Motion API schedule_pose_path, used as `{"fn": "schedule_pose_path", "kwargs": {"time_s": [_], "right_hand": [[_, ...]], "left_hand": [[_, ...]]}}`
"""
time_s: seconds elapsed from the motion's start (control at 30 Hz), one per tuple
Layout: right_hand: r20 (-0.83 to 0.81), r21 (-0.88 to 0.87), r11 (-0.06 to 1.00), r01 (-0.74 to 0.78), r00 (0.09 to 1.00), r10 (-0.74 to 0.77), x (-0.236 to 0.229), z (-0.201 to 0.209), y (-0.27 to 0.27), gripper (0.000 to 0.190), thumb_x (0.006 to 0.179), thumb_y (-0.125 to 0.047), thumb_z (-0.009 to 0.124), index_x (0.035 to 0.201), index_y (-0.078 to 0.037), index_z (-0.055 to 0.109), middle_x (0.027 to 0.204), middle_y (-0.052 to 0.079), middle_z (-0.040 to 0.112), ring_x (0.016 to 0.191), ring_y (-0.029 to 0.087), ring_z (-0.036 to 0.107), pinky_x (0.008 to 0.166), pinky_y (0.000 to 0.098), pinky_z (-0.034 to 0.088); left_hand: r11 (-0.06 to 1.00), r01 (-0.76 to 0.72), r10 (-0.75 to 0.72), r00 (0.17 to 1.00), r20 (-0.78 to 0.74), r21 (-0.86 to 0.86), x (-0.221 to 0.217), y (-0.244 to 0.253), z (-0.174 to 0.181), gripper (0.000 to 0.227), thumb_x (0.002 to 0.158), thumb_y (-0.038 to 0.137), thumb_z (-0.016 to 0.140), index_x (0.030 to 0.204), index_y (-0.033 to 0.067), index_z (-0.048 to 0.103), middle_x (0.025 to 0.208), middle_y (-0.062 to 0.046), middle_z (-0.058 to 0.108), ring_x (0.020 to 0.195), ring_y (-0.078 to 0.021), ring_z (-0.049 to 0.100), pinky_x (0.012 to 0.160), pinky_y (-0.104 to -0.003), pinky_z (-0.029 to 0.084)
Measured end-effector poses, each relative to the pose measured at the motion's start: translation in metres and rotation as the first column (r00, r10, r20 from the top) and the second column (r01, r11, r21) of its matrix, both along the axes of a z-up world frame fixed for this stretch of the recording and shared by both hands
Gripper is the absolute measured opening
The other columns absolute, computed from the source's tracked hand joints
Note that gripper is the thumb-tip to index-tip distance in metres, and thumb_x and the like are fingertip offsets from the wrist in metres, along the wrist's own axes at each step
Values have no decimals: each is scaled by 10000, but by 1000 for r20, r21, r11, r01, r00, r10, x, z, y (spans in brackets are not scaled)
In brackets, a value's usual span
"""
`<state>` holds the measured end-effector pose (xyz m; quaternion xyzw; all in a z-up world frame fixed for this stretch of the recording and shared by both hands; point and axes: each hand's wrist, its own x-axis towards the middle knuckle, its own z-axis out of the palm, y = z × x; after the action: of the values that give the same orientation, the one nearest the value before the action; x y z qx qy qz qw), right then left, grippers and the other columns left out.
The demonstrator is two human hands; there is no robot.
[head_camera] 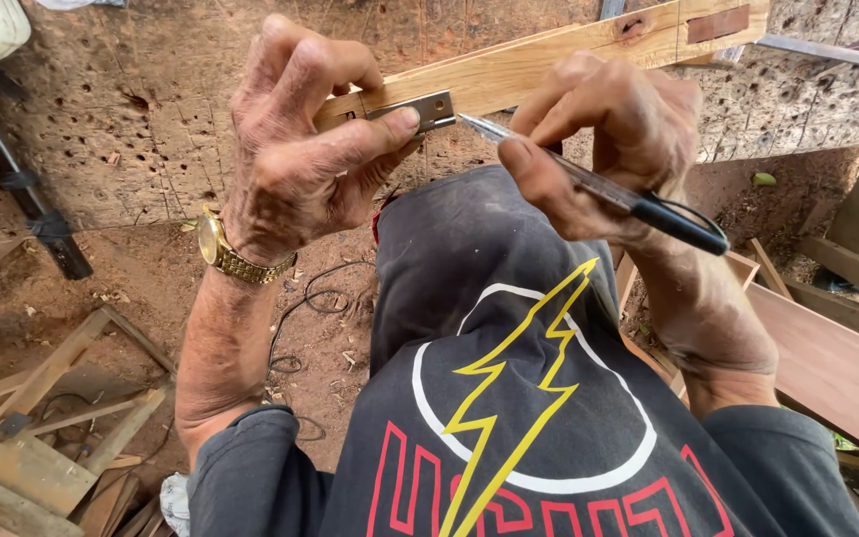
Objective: The person uses a metal square and a black marker to draw straight lines on a wooden frame. They position the square on the wood and trace along its edge to create precise markings for cutting or assembly.
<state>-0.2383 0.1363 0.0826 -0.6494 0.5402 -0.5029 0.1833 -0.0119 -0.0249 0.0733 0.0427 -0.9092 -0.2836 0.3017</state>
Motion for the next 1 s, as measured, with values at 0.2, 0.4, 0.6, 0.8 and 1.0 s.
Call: {"fn": "schedule_pose_path", "kwargs": {"time_s": [0.2, 0.4, 0.6, 0.8, 1.0], "right_hand": [[-12, 163, 981, 107, 994, -106, 8, 7, 10, 267, 966, 68, 750, 820, -37, 553, 774, 109, 643, 601, 165, 581, 539, 300, 418], [-46, 157, 986, 47, 998, -41, 6, 11, 11, 274, 998, 66, 732, 843, -53, 540, 820, 72, 678, 668, 145, 654, 595, 271, 465], [-65, 146, 986, 78, 995, -69, 9, 13, 8, 279, 993, 48, 766, 851, -53, 549, 820, 83, 668, 622, 165, 634, 560, 300, 448], [-41, 127, 991, 51, 998, -46, 10, 10, 9, 296, 1019, 43, 764, 858, -53, 535, 826, 80, 666, 644, 166, 651, 567, 298, 455], [-15, 147, 989, 4, 1000, -1, 7, 10, 12, 344, 1054, 44, 749, 826, -54, 511, 795, 69, 671, 675, 164, 662, 586, 281, 468]], "left_hand": [[999, 0, 1, 1000, -19, 32, 0, 2, -3, 261, 925, 141, 930, 1129, 124, 769, 1135, -55, 610, 1039, -261, 525, 839, -395, 478], [998, 6, -5, 1000, -12, 62, 2, 5, 0, 252, 905, 126, 911, 1110, 113, 764, 1128, -64, 614, 1024, -267, 528, 846, -418, 483], [998, 1, -2, 1000, 10, 63, 3, 6, 1, 238, 938, 132, 909, 1127, 124, 764, 1145, -53, 610, 1061, -264, 537, 838, -396, 487], [998, -5, 4, 1000, 9, 62, 3, 7, 1, 242, 932, 129, 904, 1131, 128, 765, 1143, -57, 608, 1051, -272, 530, 875, -418, 491], [998, -9, 9, 1000, 4, 58, 3, 9, 0, 233, 931, 117, 911, 1110, 132, 762, 1142, -53, 609, 1036, -268, 523, 814, -391, 483]]}}
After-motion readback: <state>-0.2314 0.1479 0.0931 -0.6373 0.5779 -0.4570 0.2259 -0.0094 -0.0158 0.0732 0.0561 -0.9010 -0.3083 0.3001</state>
